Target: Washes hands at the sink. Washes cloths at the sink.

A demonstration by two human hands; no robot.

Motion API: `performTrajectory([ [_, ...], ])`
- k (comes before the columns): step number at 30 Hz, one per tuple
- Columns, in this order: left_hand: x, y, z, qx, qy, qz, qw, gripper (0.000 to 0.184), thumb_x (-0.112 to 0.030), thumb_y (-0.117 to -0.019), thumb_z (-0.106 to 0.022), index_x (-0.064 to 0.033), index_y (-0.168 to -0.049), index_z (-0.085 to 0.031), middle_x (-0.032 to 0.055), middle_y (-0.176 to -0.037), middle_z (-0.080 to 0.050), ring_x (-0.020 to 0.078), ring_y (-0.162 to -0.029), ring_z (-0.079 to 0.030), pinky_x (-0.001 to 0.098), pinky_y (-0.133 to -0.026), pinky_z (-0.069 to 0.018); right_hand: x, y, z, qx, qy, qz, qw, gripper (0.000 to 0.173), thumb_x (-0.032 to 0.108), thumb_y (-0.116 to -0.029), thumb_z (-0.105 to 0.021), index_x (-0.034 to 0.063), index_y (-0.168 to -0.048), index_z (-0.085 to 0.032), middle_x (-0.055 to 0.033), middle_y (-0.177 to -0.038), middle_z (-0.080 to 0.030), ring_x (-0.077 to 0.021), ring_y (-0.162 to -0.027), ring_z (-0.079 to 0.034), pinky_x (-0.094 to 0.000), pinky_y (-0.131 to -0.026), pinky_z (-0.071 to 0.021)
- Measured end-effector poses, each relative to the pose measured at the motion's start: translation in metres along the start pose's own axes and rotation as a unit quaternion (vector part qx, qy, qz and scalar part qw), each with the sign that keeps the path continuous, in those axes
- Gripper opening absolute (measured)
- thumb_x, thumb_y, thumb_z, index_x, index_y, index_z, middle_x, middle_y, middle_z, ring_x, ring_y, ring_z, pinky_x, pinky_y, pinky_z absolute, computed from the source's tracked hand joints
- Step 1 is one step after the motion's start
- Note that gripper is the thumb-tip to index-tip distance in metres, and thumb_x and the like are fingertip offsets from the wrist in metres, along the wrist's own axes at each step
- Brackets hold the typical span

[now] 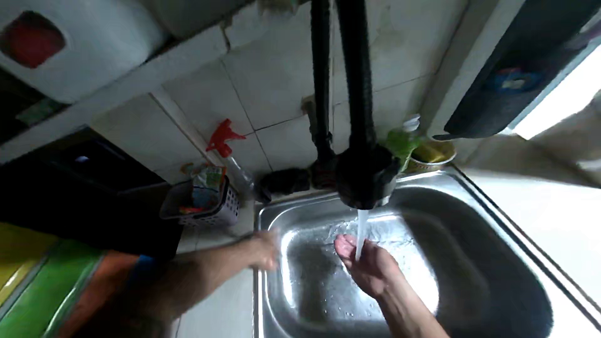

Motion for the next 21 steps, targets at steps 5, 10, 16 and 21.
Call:
performTrajectory([
  [5, 0.000, -0.008, -0.001, 0.055, -0.066, -0.040, 0.996, 0.053, -0.039, -0.1051, -0.044, -0.0075, -0.145, -0.058, 0.0124, -0.157, -0.050, 0.0316, -0.153, -0.033, 0.0556, -0.129, -0.0064, -0.008, 0.010, 0.005, 0.014, 0.035, -0.021, 0.999, 0.036, 0.021, -0.1110, -0.034, -0.0063, -0.115, -0.056, -0.0185, -0.094, -0.070, -0.0248, -0.079, -0.071, -0.0377, -0.072, -0.0620],
  [10, 0.017, -0.071, 0.069, -0.116, -0.040, -0.061, 0.991, 0.038, -0.020, -0.1012, -0.057, -0.0083, -0.136, -0.066, 0.0000, -0.155, -0.052, 0.0200, -0.151, -0.037, 0.0419, -0.125, -0.0277, -0.023, 0.020, -0.005, 0.013, 0.003, -0.059, 0.998, 0.035, 0.018, -0.1112, -0.033, -0.0077, -0.121, -0.055, -0.0189, -0.098, -0.070, -0.0245, -0.084, -0.072, -0.0365, -0.077, -0.0613],
  [16, -0.051, -0.104, 0.143, -0.311, -0.209, -0.233, 0.897, 0.051, 0.000, -0.0985, -0.054, 0.0000, -0.150, -0.051, 0.0074, -0.165, -0.038, 0.0195, -0.155, -0.030, 0.0432, -0.129, -0.0161, 0.004, 0.031, 0.001, 0.012, -0.029, -0.027, 0.999, 0.026, 0.010, -0.1078, -0.043, -0.0094, -0.117, -0.057, -0.0198, -0.100, -0.068, -0.0259, -0.084, -0.071, -0.0371, -0.078, -0.0626],
  [21, 0.003, -0.048, 0.017, 0.039, -0.104, 0.007, 0.994, 0.046, -0.038, -0.1034, -0.052, -0.0005, -0.124, -0.069, 0.0127, -0.146, -0.059, 0.0331, -0.145, -0.045, 0.0538, -0.126, -0.0222, 0.003, 0.037, 0.023, 0.030, 0.001, -0.049, 0.998, 0.028, 0.012, -0.1085, -0.042, -0.0093, -0.117, -0.058, -0.0190, -0.099, -0.070, -0.0243, -0.084, -0.072, -0.0361, -0.080, -0.0619],
])
Point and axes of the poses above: each hand's wrist, its own y-axis away from the middle knuckle, its own z-axis out of the back of the hand, x = y × z, the point moved 10 cm from there along -y, towards the middle knuckle
